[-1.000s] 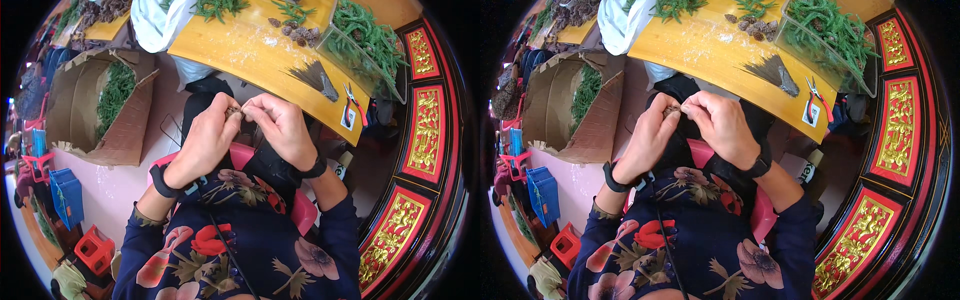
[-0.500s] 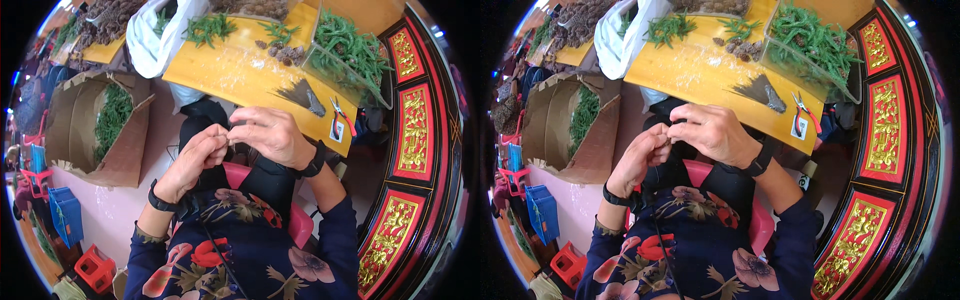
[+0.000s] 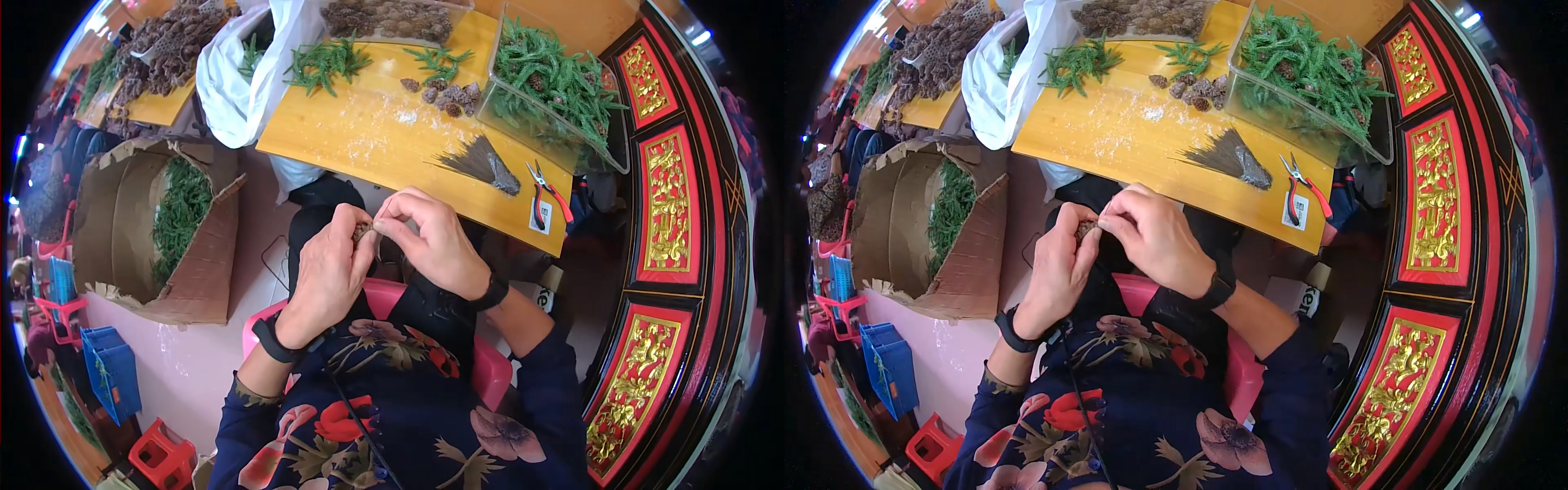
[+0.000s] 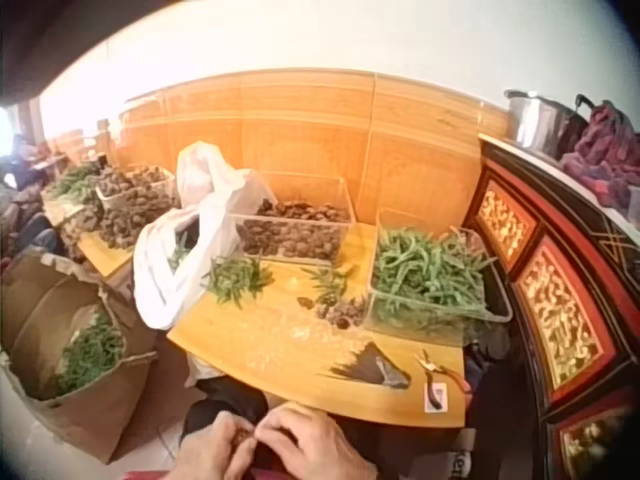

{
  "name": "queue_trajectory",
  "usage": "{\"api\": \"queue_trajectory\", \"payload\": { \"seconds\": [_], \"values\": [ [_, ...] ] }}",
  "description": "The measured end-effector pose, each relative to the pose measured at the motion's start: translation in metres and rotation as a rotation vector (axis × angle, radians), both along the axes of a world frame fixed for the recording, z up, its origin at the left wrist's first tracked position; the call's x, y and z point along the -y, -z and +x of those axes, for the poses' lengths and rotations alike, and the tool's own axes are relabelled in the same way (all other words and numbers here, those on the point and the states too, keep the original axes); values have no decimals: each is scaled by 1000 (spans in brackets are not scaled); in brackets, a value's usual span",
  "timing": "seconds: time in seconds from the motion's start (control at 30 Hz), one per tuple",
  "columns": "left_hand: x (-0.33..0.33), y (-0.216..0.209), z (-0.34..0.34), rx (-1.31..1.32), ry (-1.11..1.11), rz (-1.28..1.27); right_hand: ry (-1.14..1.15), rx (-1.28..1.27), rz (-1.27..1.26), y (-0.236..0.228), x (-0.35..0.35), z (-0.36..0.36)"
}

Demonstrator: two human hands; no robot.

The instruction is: The person is using scissors to trim small evergreen branches and prepare seed pods on a production workbench.

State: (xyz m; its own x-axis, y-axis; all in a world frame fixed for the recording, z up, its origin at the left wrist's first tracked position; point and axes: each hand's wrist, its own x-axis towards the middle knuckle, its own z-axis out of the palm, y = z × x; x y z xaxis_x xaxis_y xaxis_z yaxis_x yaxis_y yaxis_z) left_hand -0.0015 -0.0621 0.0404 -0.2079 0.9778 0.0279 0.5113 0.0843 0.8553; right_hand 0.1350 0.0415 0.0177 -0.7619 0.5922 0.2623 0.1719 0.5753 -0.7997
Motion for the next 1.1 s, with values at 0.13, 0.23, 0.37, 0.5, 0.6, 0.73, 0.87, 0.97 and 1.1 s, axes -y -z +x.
{"api": "queue_trajectory", "payload": {
  "seconds": [0.13,0.23,0.37,0.5,0.6,0.73,0.87,0.97,1.1],
  "values": [
    [-8,11,11,37,-50,-2,76,-232,-879,26,11,4],
    [-10,26,21,130,-93,128,153,-492,-1267,39,25,9],
    [-14,31,31,31,-49,113,273,-716,-1547,45,37,11],
    [-25,23,32,-163,119,159,425,-840,-1648,55,36,24],
    [-53,6,13,-218,194,40,317,-900,-1647,77,35,47],
    [-145,11,-24,-407,164,188,320,-929,-1653,93,41,66],
    [-261,22,-54,-448,219,28,389,-914,-1665,103,40,72],
    [-316,34,-57,-481,37,-125,398,-896,-1682,104,42,72],
    [-370,64,-61,-569,-113,-114,407,-876,-1691,104,42,75]
  ]
}}
